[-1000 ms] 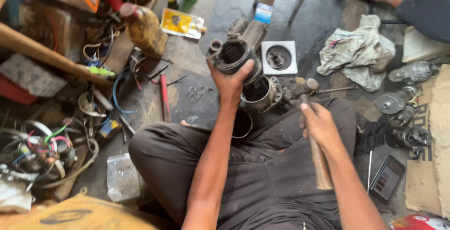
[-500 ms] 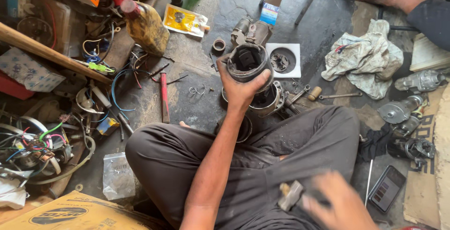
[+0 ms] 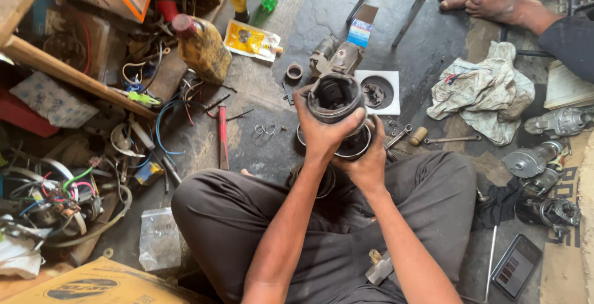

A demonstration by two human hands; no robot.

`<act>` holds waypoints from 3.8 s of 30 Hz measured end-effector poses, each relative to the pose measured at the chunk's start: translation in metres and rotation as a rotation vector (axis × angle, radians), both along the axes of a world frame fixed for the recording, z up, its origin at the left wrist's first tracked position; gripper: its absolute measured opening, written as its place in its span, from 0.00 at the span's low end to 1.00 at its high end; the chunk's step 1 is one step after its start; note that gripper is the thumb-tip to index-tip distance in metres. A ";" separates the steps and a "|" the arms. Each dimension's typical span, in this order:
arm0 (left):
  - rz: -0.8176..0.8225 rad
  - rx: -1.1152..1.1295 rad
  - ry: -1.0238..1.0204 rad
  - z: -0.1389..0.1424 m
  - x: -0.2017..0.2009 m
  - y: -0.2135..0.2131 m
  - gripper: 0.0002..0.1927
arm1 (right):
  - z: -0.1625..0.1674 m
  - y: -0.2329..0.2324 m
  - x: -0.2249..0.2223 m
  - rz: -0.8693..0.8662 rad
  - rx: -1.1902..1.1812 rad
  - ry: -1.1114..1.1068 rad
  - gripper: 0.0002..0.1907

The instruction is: The person sits on the workshop floor disassembling a starter motor in their lap. They hammer a component to free it, pull the drive assembly out of the housing, use pliers to work on internal parts, remove brushes and springs, and separate the end cap and housing while setting parts on the floor.

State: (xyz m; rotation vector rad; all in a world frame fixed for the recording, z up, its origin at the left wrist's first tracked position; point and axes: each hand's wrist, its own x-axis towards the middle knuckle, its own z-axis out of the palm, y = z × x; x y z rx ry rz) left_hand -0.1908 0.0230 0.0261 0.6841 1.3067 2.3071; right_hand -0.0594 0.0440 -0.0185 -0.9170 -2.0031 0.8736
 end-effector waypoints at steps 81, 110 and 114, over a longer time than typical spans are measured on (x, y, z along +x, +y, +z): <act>-0.035 -0.034 -1.389 -0.122 -0.120 -0.036 0.47 | -0.008 -0.007 0.029 0.024 -0.080 0.070 0.49; 0.135 -0.104 -1.453 -0.131 -0.119 -0.051 0.31 | -0.016 -0.006 0.037 0.131 -0.100 0.172 0.60; 0.131 -0.077 -1.428 -0.132 -0.110 -0.053 0.37 | -0.005 -0.006 0.039 0.129 -0.239 0.261 0.58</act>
